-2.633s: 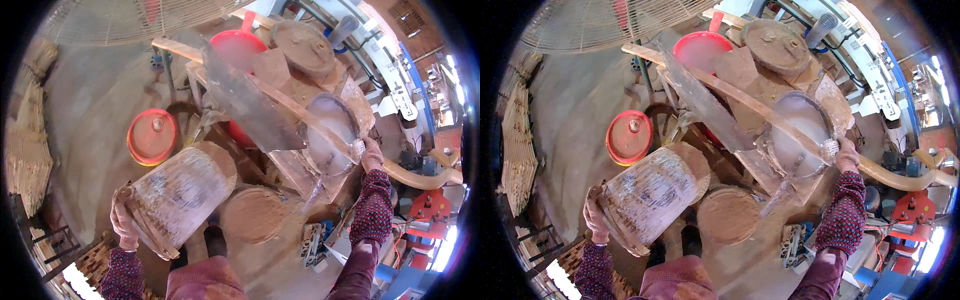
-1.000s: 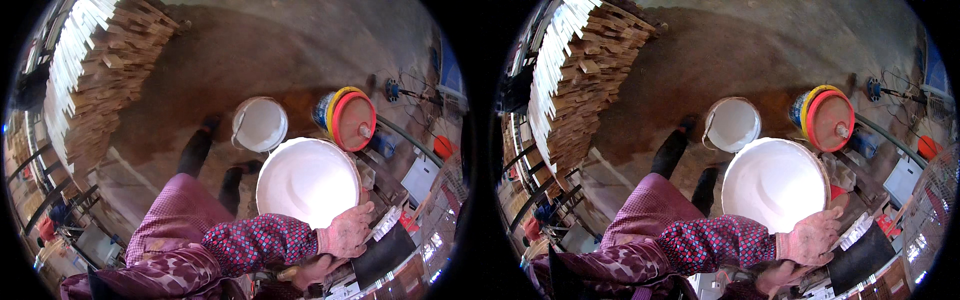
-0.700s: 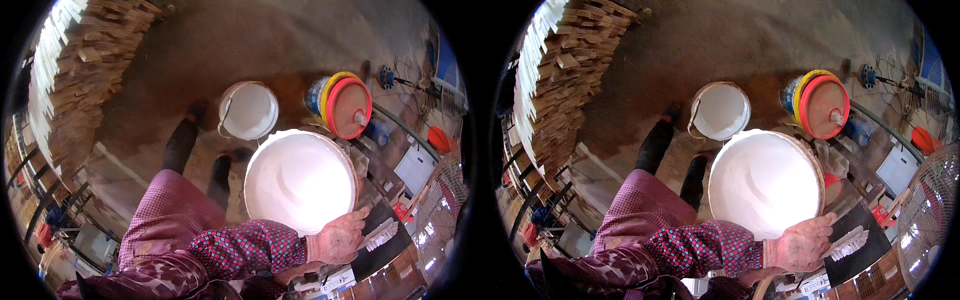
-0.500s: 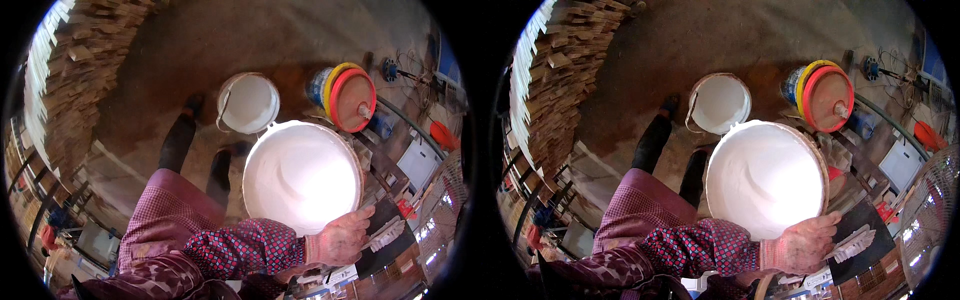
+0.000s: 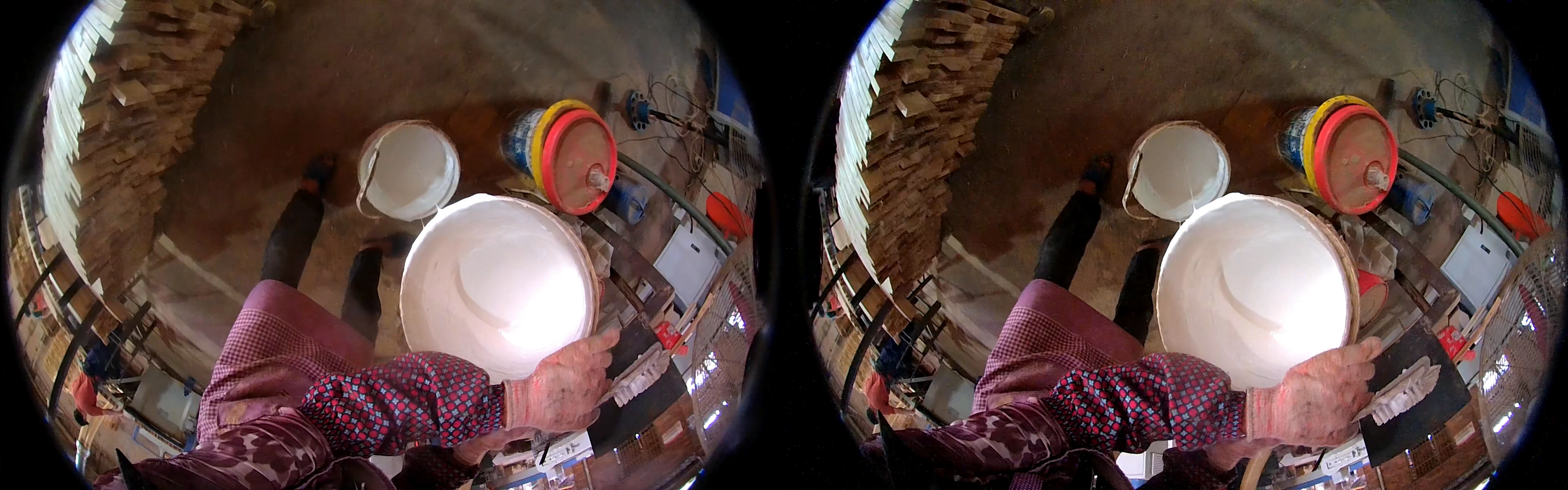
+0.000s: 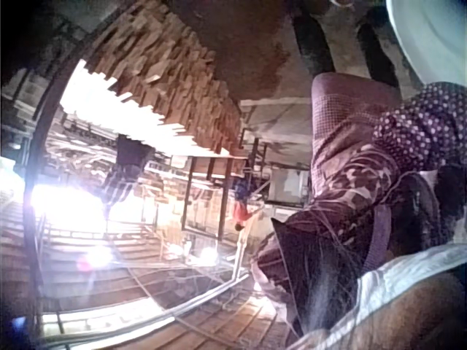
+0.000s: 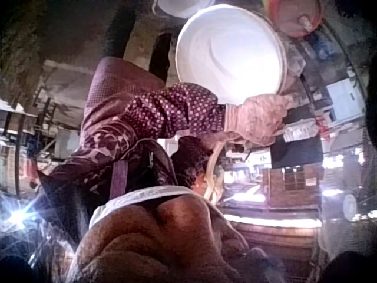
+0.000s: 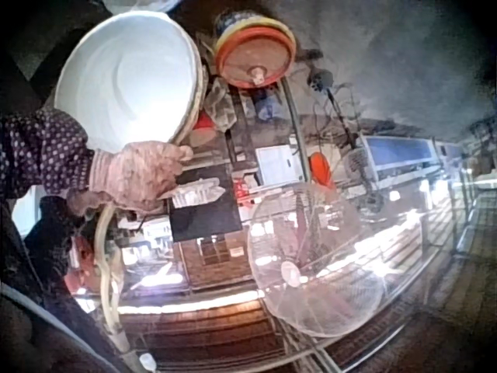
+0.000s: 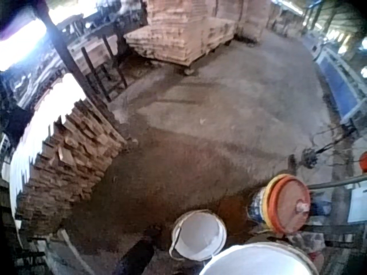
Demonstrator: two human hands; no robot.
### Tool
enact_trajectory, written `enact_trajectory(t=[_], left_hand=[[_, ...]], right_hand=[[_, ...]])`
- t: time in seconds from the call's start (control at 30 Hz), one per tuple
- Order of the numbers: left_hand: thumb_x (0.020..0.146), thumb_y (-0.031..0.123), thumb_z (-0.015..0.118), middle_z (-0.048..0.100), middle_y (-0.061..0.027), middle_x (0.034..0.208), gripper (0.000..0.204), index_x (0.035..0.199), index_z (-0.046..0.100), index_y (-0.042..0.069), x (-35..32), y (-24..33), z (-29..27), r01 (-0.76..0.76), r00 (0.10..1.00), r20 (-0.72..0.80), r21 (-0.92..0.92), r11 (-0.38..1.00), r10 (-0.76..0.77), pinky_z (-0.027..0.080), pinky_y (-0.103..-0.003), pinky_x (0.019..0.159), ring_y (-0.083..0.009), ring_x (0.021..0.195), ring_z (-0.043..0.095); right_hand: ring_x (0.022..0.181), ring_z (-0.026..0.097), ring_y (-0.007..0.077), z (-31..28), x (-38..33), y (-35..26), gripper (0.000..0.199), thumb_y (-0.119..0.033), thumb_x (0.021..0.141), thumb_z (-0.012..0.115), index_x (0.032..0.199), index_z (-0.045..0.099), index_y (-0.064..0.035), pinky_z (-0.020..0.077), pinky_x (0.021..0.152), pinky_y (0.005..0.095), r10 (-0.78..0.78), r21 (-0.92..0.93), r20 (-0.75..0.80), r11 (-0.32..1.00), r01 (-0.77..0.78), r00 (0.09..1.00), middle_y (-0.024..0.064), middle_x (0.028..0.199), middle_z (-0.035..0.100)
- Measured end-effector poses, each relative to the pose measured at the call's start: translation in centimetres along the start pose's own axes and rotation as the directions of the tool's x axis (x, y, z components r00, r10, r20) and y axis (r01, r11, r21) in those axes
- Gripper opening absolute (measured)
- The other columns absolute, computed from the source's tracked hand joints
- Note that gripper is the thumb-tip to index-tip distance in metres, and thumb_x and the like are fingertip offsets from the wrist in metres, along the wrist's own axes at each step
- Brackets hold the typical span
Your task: The person mixes a dark viscous substance into a white liquid in a bucket using a wooden stick. They then carry the bucket to a conveyor belt and place it on a wooden stand.
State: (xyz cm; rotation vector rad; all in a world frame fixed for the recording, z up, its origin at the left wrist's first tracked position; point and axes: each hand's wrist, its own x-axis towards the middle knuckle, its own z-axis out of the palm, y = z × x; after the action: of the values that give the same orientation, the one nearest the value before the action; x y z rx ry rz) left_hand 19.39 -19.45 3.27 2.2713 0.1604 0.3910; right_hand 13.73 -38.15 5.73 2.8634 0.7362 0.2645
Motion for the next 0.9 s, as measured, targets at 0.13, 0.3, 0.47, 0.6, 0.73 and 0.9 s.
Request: enact_trajectory(t=[0.13,0.3,0.47,0.6,0.73,0.9], left_hand=[[0.072,0.020,0.054,0.055,-0.0030,0.071,0.018,0.078,0.064,0.005,0.0,-0.6,-0.5,0.097,0.995,0.021,-0.215,0.972,-0.094,0.027,-0.038,0.110,-0.0193,0.089,0.054],[0.079,0.017,0.050,0.058,-0.0059,0.085,0.023,0.097,0.060,0.006,0.9,-1.1,-1.6,0.085,0.980,-0.118,-0.477,0.875,-0.160,0.025,-0.036,0.111,-0.0197,0.096,0.054],[0.083,0.020,0.050,0.057,-0.0088,0.089,0.021,0.094,0.061,0.005,2.1,1.4,0.2,-0.500,0.678,-0.140,-0.807,-0.313,-0.721,0.045,-0.036,0.085,-0.0220,0.091,0.053],[0.096,0.027,0.043,0.055,-0.0052,0.096,0.032,0.120,0.052,0.007,-8.9,-2.8,-2.6,-0.470,0.736,0.435,-0.225,-0.854,-0.519,0.051,-0.028,0.073,-0.0170,0.089,0.055],[0.097,0.028,0.048,0.056,-0.0031,0.084,0.032,0.121,0.053,0.007,-19.8,-9.6,-6.9,0.218,0.315,0.514,-0.858,-0.466,-0.798,0.053,-0.027,0.058,-0.0126,0.064,0.056],[0.095,0.024,0.052,0.057,-0.0042,0.082,0.022,0.106,0.056,0.005,-27.4,-11.9,-6.7,0.724,0.254,0.706,-0.592,-0.354,-0.661,0.053,-0.030,0.059,-0.0152,0.059,0.056]], right_hand=[[0.115,0.049,0.0397,1.0,0.3,-1.2,0.045,-0.029,0.091,0.053,0.122,0.050,0.0030,0.0420,0.095,0.0457,0.020,0.067,0.003,0.998,-0.020,1.000,0.0285,0.127,0.048],[0.117,0.049,0.0381,1.5,1.2,-1.4,0.045,-0.029,0.091,0.053,0.123,0.049,0.0030,0.0422,0.096,0.0449,0.132,0.196,0.034,0.971,-0.137,0.991,0.0281,0.127,0.049],[0.118,0.048,0.0354,0.3,4.4,-4.5,0.049,-0.027,0.090,0.053,0.127,0.046,0.0049,0.0411,0.097,0.0428,0.188,0.385,0.096,0.898,-0.211,0.977,0.0274,0.129,0.048],[0.120,0.047,0.0335,-1.1,7.1,-7.1,0.055,-0.023,0.088,0.051,0.133,0.040,0.0078,0.0380,0.100,0.0402,0.204,0.560,0.153,0.788,-0.254,0.967,0.0264,0.132,0.046],[0.122,0.044,0.0359,-1.6,8.0,-8.3,0.061,-0.023,0.087,0.048,0.136,0.034,0.0096,0.0362,0.102,0.0407,0.275,0.650,0.174,0.689,-0.320,0.946,0.0276,0.136,0.040],[0.127,0.040,0.0371,-0.5,7.9,-7.6,0.063,-0.029,0.089,0.048,0.138,0.033,0.0088,0.0332,0.106,0.0415,0.286,0.580,0.125,0.756,-0.304,0.950,0.0273,0.139,0.035]])
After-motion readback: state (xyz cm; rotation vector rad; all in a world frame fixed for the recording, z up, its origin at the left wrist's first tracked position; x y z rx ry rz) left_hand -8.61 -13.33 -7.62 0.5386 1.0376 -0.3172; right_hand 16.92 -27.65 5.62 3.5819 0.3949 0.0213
